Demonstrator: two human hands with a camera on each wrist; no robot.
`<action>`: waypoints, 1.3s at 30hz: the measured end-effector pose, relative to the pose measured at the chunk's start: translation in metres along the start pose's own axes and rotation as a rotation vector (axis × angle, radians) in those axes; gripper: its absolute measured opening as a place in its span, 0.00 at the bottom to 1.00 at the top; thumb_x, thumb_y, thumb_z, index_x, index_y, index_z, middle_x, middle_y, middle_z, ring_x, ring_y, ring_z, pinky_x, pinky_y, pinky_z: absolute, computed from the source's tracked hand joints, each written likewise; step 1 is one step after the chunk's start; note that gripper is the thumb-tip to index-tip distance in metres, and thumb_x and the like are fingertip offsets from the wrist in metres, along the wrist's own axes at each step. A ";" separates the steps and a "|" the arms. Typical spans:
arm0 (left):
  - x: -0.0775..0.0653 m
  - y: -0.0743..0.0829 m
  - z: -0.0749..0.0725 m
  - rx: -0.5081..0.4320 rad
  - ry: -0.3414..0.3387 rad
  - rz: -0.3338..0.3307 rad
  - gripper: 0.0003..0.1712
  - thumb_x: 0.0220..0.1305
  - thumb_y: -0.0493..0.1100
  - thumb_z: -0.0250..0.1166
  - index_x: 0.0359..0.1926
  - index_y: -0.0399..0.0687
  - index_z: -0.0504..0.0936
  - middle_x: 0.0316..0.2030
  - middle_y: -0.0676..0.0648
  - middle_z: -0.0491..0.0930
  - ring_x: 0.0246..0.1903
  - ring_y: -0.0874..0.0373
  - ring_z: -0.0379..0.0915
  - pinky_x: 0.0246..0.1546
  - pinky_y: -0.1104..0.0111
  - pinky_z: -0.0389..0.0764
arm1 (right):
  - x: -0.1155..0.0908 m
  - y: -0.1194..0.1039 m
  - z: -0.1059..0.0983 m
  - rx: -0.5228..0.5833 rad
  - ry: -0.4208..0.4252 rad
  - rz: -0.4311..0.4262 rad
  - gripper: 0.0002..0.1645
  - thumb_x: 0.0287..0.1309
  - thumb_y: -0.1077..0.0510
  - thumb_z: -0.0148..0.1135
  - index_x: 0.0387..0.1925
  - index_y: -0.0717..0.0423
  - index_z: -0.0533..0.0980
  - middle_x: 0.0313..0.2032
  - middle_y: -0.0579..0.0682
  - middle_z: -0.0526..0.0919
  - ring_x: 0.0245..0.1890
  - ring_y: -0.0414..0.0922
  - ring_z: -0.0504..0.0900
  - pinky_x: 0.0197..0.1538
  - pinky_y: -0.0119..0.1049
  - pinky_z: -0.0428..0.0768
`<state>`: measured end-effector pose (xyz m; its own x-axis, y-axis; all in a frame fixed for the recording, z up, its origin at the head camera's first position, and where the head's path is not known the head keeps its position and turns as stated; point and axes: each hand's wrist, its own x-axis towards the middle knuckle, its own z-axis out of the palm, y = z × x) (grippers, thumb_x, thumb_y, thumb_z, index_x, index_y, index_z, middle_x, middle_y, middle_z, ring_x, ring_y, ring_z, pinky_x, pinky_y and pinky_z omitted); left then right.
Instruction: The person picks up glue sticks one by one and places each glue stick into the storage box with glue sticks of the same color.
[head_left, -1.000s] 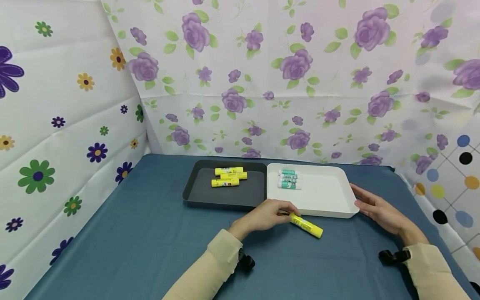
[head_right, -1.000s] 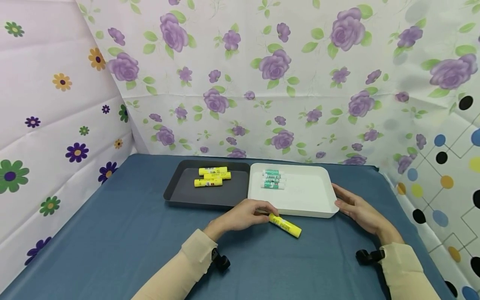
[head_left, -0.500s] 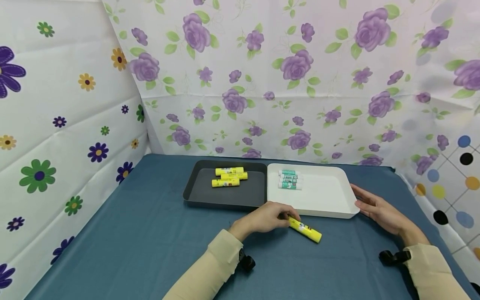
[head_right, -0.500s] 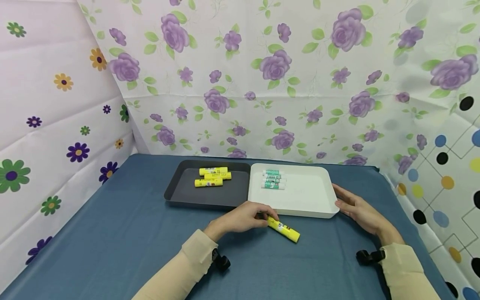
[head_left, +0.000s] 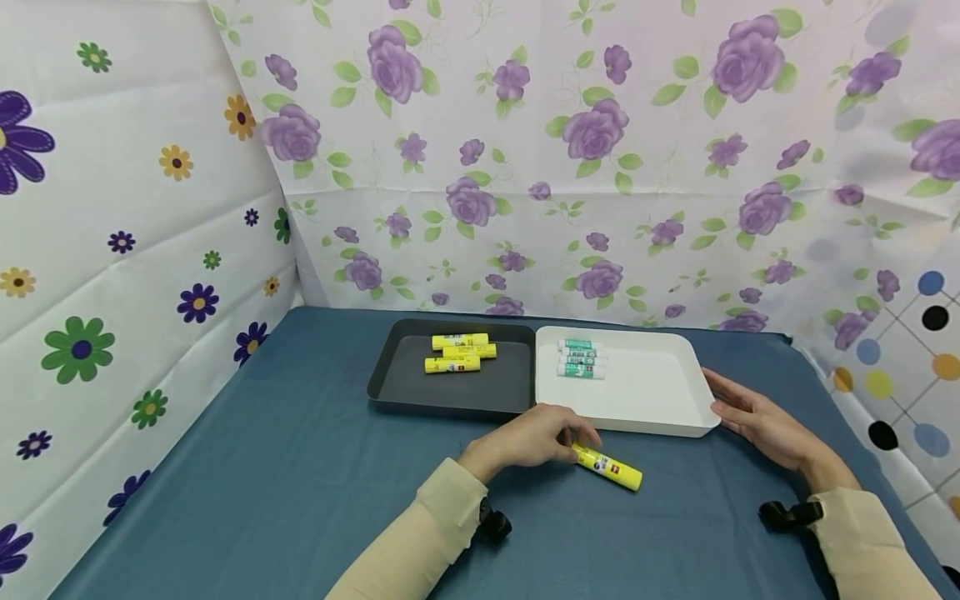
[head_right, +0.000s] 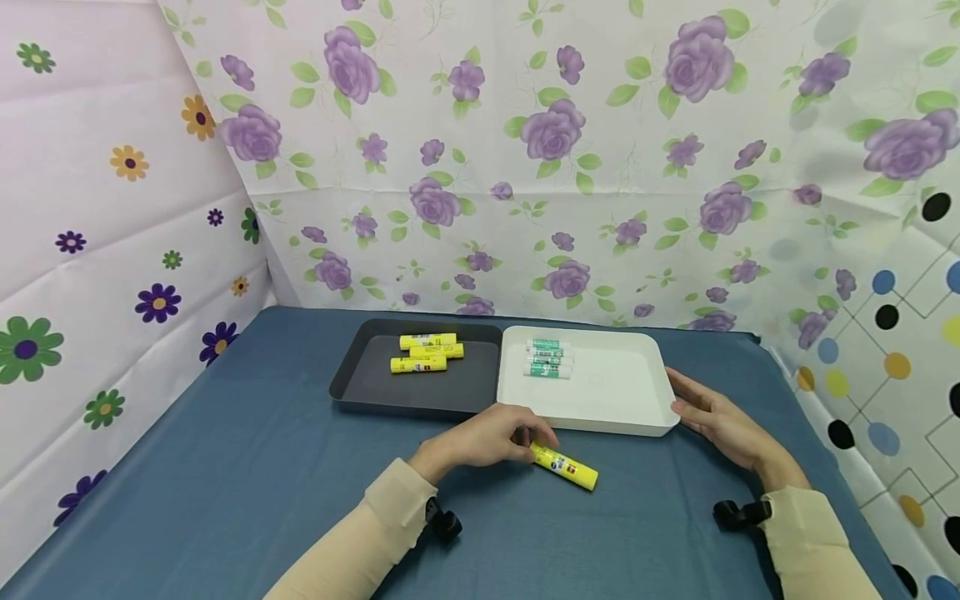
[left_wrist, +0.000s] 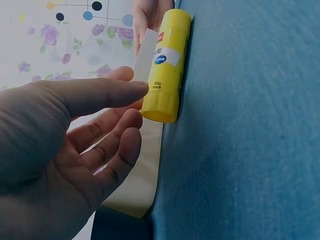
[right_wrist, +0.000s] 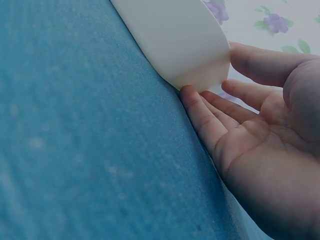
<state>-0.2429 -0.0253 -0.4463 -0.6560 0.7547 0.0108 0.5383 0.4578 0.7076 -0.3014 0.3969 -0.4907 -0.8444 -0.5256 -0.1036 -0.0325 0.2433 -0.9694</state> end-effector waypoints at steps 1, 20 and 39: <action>0.000 0.000 0.000 0.005 -0.002 0.004 0.17 0.70 0.34 0.69 0.57 0.52 0.87 0.45 0.53 0.82 0.40 0.69 0.76 0.42 0.77 0.78 | 0.000 0.000 0.000 0.000 0.000 -0.001 0.42 0.84 0.57 0.45 0.85 0.47 0.36 0.82 0.62 0.31 0.63 0.14 0.62 0.59 0.19 0.71; -0.001 0.001 0.002 0.095 -0.046 0.020 0.20 0.70 0.37 0.70 0.61 0.51 0.86 0.54 0.51 0.79 0.48 0.65 0.77 0.48 0.79 0.77 | 0.000 0.000 0.001 -0.003 -0.001 -0.010 0.42 0.84 0.58 0.45 0.85 0.48 0.36 0.82 0.62 0.31 0.64 0.15 0.62 0.59 0.19 0.71; -0.001 -0.003 0.001 0.023 -0.134 0.013 0.21 0.71 0.37 0.69 0.63 0.51 0.85 0.54 0.54 0.83 0.46 0.70 0.75 0.47 0.78 0.77 | -0.001 0.000 0.001 -0.015 -0.004 -0.016 0.42 0.84 0.59 0.44 0.85 0.49 0.35 0.82 0.63 0.31 0.64 0.14 0.61 0.59 0.18 0.71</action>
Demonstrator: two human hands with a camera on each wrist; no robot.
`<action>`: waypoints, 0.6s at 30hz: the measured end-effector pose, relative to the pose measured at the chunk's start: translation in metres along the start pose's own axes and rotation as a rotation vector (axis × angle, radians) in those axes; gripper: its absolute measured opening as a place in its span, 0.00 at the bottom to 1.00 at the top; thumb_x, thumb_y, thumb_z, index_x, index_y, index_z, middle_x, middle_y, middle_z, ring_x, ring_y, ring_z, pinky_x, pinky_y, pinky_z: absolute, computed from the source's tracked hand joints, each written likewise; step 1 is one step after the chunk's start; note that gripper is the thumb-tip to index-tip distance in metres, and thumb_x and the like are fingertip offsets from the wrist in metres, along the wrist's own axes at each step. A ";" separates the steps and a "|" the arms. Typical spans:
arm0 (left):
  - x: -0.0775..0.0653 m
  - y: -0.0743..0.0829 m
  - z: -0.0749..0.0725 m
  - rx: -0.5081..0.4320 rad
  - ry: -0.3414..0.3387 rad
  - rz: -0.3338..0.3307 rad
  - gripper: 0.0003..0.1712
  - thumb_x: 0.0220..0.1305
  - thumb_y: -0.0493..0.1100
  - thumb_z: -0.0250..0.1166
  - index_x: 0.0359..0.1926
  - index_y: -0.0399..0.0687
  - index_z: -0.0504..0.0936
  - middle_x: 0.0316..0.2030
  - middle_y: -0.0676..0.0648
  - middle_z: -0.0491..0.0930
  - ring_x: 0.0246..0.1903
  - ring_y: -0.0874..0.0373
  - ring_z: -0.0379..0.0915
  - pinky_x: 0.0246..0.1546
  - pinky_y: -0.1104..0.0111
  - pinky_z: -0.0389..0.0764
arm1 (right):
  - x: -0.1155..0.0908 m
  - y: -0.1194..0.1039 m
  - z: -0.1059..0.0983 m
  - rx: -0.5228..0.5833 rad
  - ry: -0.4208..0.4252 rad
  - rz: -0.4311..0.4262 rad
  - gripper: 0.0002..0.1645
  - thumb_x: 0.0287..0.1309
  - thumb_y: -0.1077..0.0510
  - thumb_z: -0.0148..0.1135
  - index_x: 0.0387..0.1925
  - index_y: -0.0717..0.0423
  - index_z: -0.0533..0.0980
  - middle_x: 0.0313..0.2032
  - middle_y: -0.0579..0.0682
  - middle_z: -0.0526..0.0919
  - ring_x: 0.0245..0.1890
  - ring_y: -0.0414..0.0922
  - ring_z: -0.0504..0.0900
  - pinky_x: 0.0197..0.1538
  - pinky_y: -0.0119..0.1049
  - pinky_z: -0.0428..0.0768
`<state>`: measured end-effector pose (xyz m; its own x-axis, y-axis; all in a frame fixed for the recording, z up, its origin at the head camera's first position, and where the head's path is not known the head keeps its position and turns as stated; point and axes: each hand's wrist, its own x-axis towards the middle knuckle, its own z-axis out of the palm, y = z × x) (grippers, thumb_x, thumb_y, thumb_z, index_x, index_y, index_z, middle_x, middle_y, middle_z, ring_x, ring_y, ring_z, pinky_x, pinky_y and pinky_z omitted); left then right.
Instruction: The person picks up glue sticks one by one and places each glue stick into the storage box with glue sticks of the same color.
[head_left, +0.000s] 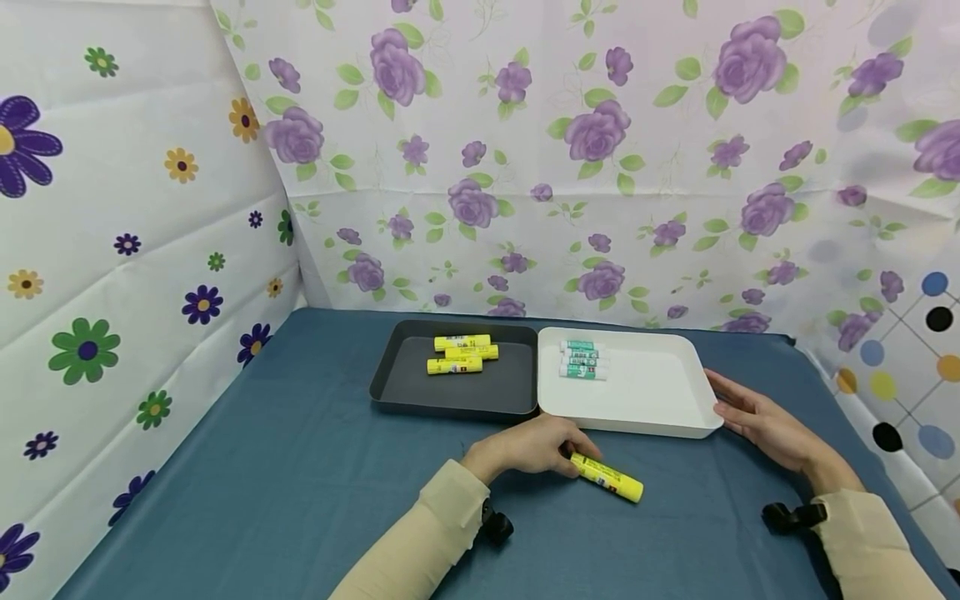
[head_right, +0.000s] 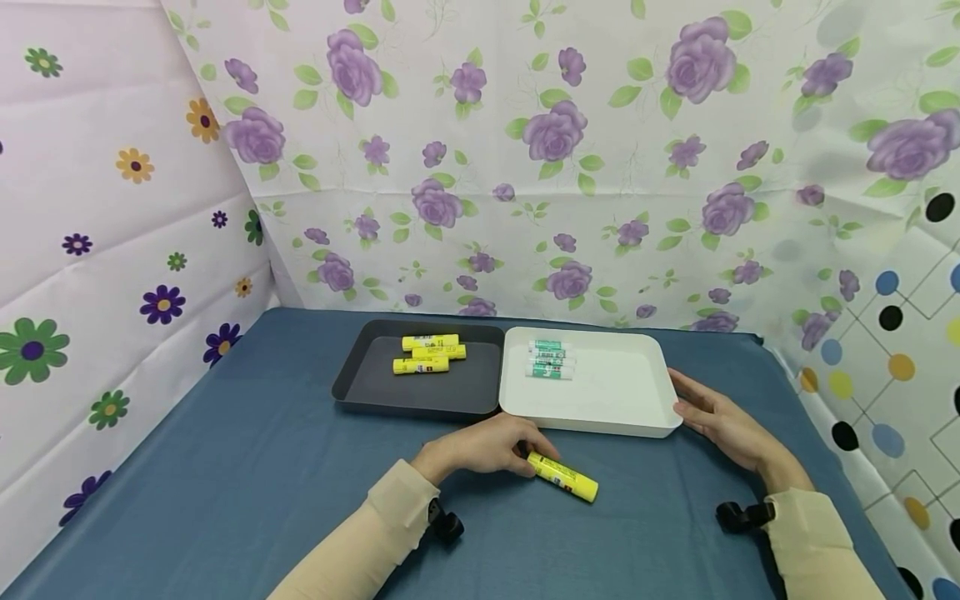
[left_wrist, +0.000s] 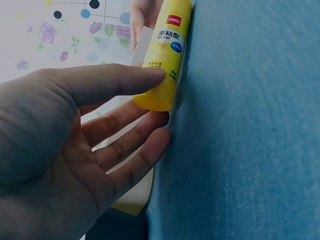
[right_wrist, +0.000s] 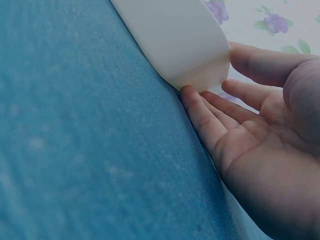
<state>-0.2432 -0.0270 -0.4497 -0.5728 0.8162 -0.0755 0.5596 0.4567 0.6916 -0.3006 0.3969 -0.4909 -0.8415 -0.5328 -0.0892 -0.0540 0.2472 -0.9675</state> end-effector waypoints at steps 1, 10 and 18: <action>0.000 0.000 0.000 -0.012 0.000 0.003 0.21 0.71 0.37 0.69 0.63 0.50 0.85 0.54 0.54 0.82 0.46 0.70 0.75 0.47 0.78 0.78 | 0.000 0.000 0.000 -0.003 0.001 0.000 0.42 0.84 0.58 0.44 0.85 0.49 0.36 0.82 0.63 0.31 0.64 0.14 0.61 0.59 0.18 0.71; 0.000 0.000 -0.002 -0.060 0.005 0.020 0.20 0.70 0.36 0.70 0.61 0.49 0.86 0.49 0.53 0.81 0.44 0.70 0.76 0.46 0.78 0.79 | 0.000 0.001 -0.001 -0.016 0.005 -0.006 0.42 0.84 0.59 0.44 0.85 0.48 0.36 0.82 0.63 0.31 0.64 0.14 0.61 0.59 0.18 0.71; 0.000 -0.001 -0.003 -0.087 0.016 0.048 0.19 0.70 0.39 0.71 0.60 0.50 0.87 0.45 0.56 0.82 0.39 0.71 0.76 0.42 0.77 0.80 | 0.000 0.000 0.000 -0.016 0.007 0.006 0.42 0.84 0.58 0.44 0.85 0.49 0.36 0.82 0.63 0.31 0.63 0.14 0.61 0.58 0.18 0.71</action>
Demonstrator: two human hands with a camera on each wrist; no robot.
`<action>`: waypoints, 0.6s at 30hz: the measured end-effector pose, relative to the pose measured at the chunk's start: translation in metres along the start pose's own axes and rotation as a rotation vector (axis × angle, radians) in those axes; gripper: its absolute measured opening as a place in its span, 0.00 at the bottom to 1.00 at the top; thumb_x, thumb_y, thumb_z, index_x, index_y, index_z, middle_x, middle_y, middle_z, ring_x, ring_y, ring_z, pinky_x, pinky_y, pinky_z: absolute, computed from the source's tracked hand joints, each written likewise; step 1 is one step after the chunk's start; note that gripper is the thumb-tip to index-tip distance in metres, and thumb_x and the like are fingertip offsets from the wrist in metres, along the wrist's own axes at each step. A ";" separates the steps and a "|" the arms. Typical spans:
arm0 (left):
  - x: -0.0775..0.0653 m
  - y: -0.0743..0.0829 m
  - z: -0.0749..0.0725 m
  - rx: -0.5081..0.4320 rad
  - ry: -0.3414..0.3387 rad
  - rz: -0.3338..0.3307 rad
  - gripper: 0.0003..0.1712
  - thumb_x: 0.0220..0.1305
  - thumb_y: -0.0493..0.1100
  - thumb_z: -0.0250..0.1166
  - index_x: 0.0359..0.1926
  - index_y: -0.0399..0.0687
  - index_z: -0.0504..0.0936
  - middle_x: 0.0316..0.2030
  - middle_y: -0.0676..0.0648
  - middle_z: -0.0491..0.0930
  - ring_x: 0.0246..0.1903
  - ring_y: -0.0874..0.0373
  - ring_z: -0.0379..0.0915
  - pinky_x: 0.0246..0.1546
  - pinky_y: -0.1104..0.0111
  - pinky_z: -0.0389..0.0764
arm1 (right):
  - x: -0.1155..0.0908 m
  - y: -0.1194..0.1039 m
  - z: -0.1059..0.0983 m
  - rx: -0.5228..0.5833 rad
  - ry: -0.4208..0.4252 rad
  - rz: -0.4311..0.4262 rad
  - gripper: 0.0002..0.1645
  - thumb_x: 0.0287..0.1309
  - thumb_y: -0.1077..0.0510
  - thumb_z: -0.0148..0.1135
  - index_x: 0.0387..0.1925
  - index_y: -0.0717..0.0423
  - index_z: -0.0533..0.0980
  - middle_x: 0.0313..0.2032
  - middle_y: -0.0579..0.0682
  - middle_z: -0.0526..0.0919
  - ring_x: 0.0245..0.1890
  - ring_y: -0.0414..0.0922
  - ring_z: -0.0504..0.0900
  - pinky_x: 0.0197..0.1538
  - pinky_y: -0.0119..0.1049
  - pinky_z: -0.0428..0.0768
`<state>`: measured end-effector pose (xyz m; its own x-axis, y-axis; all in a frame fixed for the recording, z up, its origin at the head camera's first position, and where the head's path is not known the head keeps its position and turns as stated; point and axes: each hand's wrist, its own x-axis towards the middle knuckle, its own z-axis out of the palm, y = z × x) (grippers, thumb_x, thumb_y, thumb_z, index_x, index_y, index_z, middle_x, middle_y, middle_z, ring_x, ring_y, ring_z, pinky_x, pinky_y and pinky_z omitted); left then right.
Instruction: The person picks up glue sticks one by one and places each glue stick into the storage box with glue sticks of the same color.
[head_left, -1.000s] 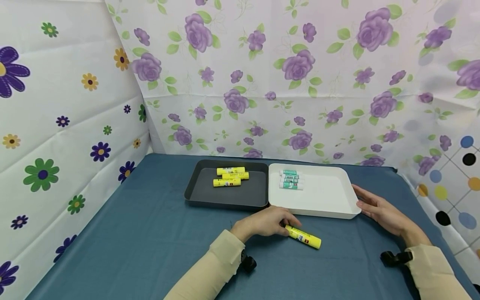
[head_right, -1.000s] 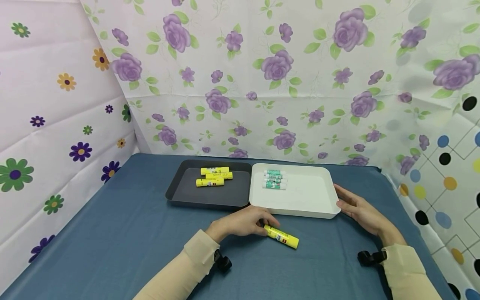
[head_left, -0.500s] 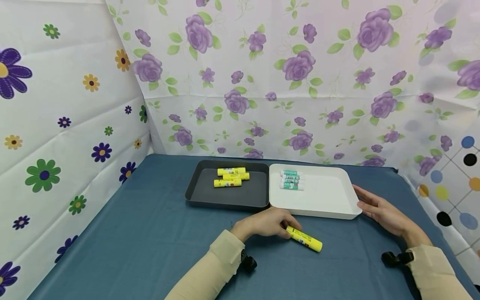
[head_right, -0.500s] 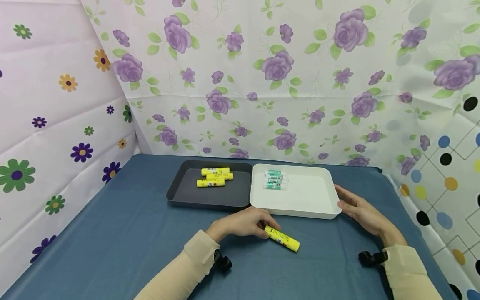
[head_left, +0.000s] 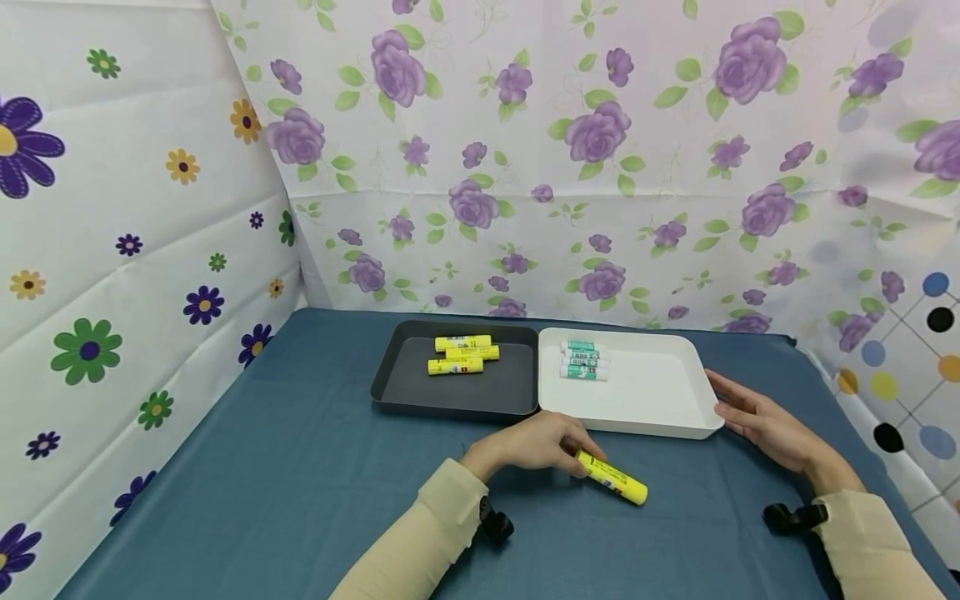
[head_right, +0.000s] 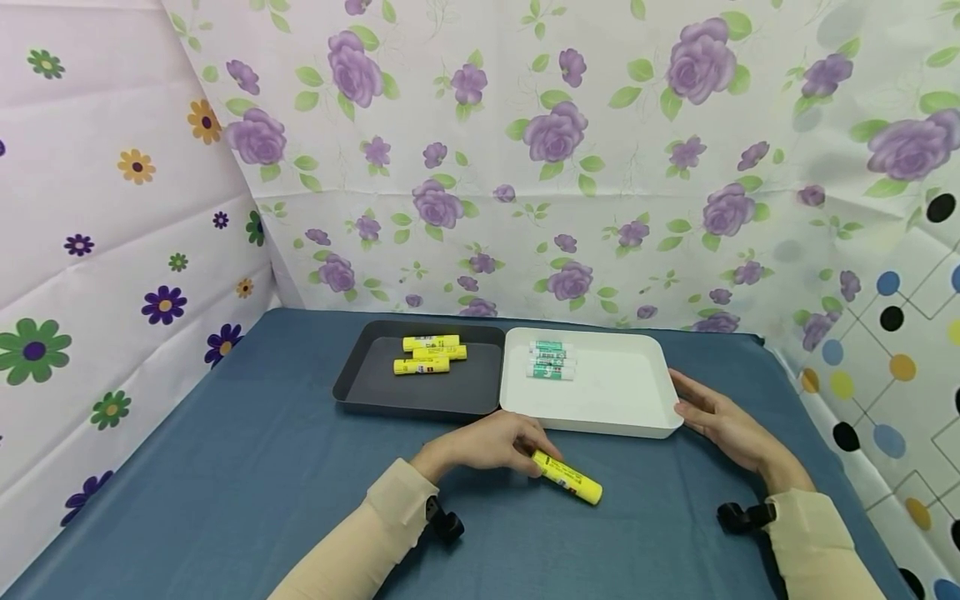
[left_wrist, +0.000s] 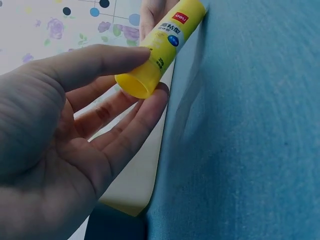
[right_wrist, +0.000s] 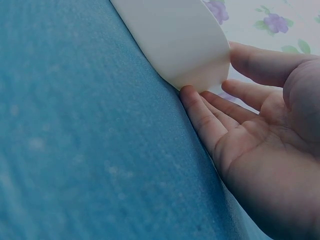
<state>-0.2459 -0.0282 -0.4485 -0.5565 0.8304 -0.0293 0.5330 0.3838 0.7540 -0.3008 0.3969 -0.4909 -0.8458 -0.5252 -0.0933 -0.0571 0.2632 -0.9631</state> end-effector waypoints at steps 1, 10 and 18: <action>0.000 0.000 0.000 -0.011 0.001 0.003 0.19 0.69 0.39 0.71 0.60 0.49 0.87 0.45 0.56 0.82 0.39 0.71 0.77 0.42 0.77 0.80 | 0.000 0.000 0.000 0.001 -0.001 0.001 0.42 0.84 0.58 0.44 0.85 0.48 0.36 0.82 0.63 0.31 0.63 0.14 0.61 0.58 0.18 0.71; -0.001 0.001 0.000 -0.042 0.008 0.005 0.18 0.69 0.40 0.71 0.59 0.49 0.88 0.44 0.57 0.82 0.38 0.70 0.77 0.42 0.76 0.81 | 0.000 0.001 -0.001 0.001 -0.001 -0.003 0.42 0.84 0.58 0.44 0.85 0.48 0.36 0.82 0.63 0.31 0.63 0.14 0.61 0.59 0.18 0.71; -0.001 0.004 -0.001 -0.028 0.006 -0.035 0.17 0.70 0.41 0.71 0.58 0.51 0.88 0.45 0.59 0.85 0.37 0.71 0.77 0.39 0.77 0.80 | 0.001 0.002 -0.001 -0.001 -0.002 -0.007 0.41 0.84 0.58 0.44 0.85 0.49 0.36 0.82 0.64 0.31 0.64 0.14 0.61 0.59 0.18 0.71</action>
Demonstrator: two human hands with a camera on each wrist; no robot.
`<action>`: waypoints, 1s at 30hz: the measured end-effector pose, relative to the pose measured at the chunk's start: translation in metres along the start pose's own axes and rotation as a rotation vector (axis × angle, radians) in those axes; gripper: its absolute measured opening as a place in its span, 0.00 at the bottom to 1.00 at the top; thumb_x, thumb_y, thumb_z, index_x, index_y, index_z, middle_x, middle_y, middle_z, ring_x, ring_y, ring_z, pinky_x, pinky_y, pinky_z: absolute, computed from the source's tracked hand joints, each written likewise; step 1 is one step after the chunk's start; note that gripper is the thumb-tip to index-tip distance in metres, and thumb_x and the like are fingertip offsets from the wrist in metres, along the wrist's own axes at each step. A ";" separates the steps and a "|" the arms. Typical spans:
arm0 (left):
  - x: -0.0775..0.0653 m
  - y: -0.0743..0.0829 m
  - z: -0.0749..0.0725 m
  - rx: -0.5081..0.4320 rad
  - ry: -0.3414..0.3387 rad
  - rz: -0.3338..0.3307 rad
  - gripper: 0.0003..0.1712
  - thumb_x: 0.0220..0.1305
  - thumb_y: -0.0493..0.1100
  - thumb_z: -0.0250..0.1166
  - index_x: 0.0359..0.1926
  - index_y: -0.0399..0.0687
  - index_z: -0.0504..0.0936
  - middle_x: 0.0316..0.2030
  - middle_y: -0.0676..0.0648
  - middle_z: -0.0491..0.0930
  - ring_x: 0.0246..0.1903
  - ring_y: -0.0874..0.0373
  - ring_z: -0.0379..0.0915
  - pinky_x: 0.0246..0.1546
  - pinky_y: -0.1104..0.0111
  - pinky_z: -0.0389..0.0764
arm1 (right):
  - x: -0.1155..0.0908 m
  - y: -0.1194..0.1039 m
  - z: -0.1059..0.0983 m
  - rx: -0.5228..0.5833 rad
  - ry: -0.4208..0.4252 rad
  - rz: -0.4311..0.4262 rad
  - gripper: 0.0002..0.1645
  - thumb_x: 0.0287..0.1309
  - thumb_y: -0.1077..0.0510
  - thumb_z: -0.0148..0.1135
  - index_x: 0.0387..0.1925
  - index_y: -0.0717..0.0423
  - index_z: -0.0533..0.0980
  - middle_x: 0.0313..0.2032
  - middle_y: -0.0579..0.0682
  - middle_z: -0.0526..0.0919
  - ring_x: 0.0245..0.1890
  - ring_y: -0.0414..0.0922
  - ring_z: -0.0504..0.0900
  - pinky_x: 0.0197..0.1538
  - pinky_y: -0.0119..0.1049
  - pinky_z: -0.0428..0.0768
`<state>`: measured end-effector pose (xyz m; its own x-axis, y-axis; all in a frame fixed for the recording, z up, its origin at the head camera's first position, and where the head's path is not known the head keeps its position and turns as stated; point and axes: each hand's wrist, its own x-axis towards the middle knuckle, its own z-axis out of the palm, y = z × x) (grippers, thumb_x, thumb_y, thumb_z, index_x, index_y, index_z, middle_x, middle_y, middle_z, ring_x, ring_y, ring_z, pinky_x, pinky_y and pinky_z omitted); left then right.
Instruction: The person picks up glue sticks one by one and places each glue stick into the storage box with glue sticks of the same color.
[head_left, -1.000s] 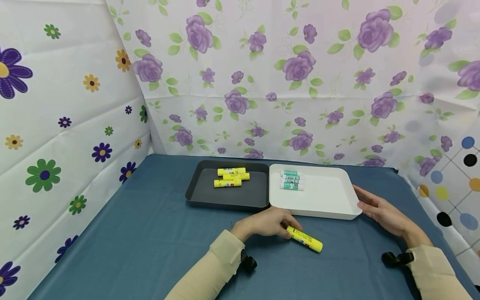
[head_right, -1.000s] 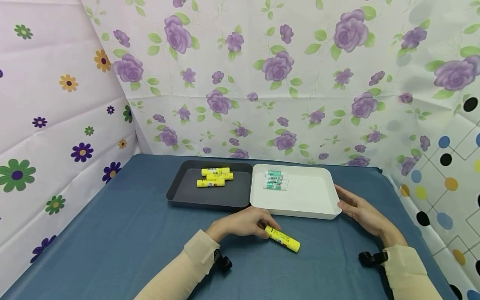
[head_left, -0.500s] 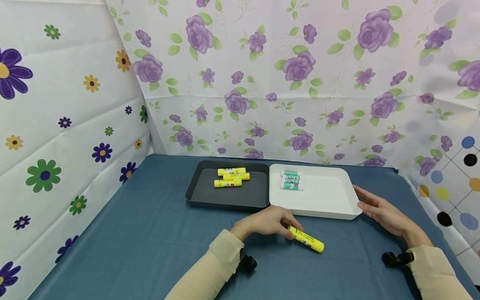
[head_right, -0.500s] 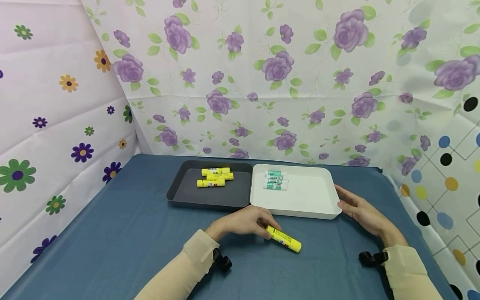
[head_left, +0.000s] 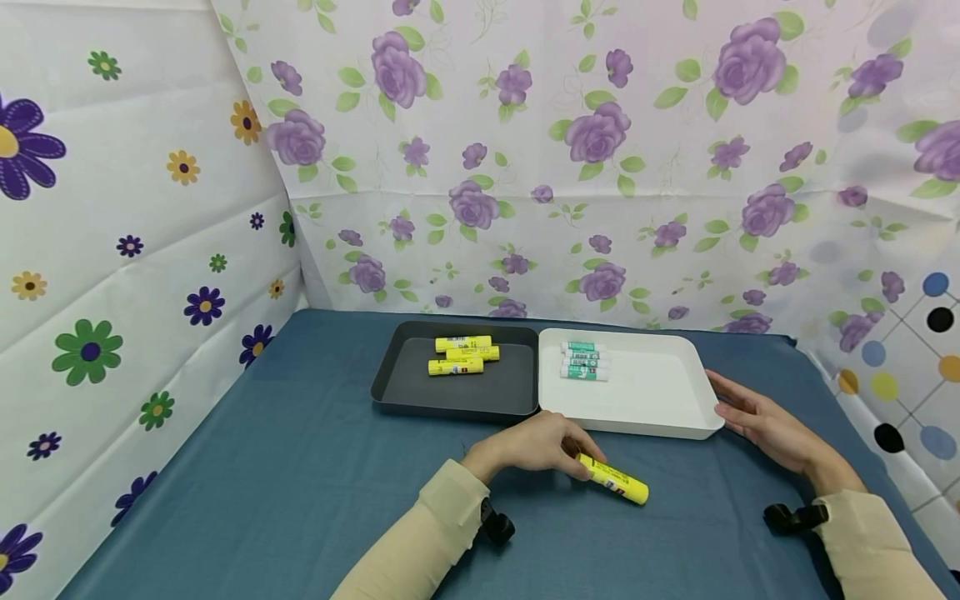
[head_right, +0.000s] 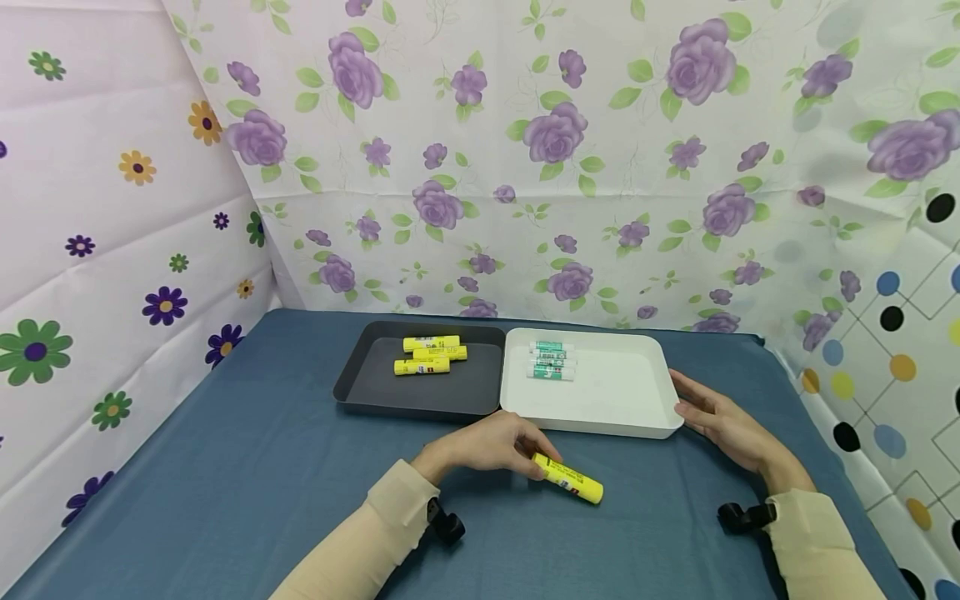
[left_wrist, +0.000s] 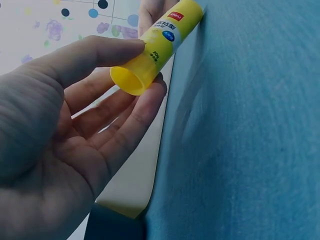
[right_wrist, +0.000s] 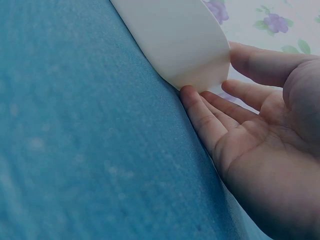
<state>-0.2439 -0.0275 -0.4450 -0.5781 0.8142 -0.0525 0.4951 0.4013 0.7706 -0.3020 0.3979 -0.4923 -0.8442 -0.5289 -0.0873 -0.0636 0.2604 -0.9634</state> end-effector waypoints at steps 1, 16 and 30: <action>0.000 0.000 0.000 0.004 0.003 0.003 0.17 0.70 0.41 0.71 0.58 0.51 0.89 0.45 0.60 0.85 0.37 0.71 0.78 0.39 0.77 0.80 | 0.000 0.000 0.000 0.000 0.000 0.000 0.41 0.84 0.58 0.44 0.85 0.49 0.36 0.82 0.64 0.31 0.64 0.14 0.61 0.59 0.18 0.71; -0.006 0.002 -0.013 -0.172 0.127 0.050 0.16 0.67 0.42 0.74 0.55 0.50 0.90 0.44 0.55 0.87 0.38 0.65 0.79 0.41 0.74 0.80 | -0.001 0.001 0.000 0.002 0.002 0.007 0.41 0.84 0.58 0.44 0.85 0.48 0.36 0.82 0.63 0.32 0.64 0.14 0.61 0.59 0.19 0.71; -0.033 -0.005 -0.056 -0.175 0.292 0.023 0.18 0.70 0.44 0.71 0.59 0.52 0.88 0.47 0.56 0.86 0.37 0.58 0.77 0.38 0.69 0.76 | -0.001 0.000 0.000 0.018 -0.012 -0.013 0.41 0.84 0.59 0.44 0.85 0.48 0.36 0.83 0.61 0.32 0.65 0.15 0.61 0.60 0.19 0.71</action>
<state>-0.2635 -0.0800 -0.4113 -0.7419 0.6577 0.1305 0.4058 0.2855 0.8682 -0.3016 0.3984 -0.4924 -0.8370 -0.5417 -0.0776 -0.0649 0.2390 -0.9688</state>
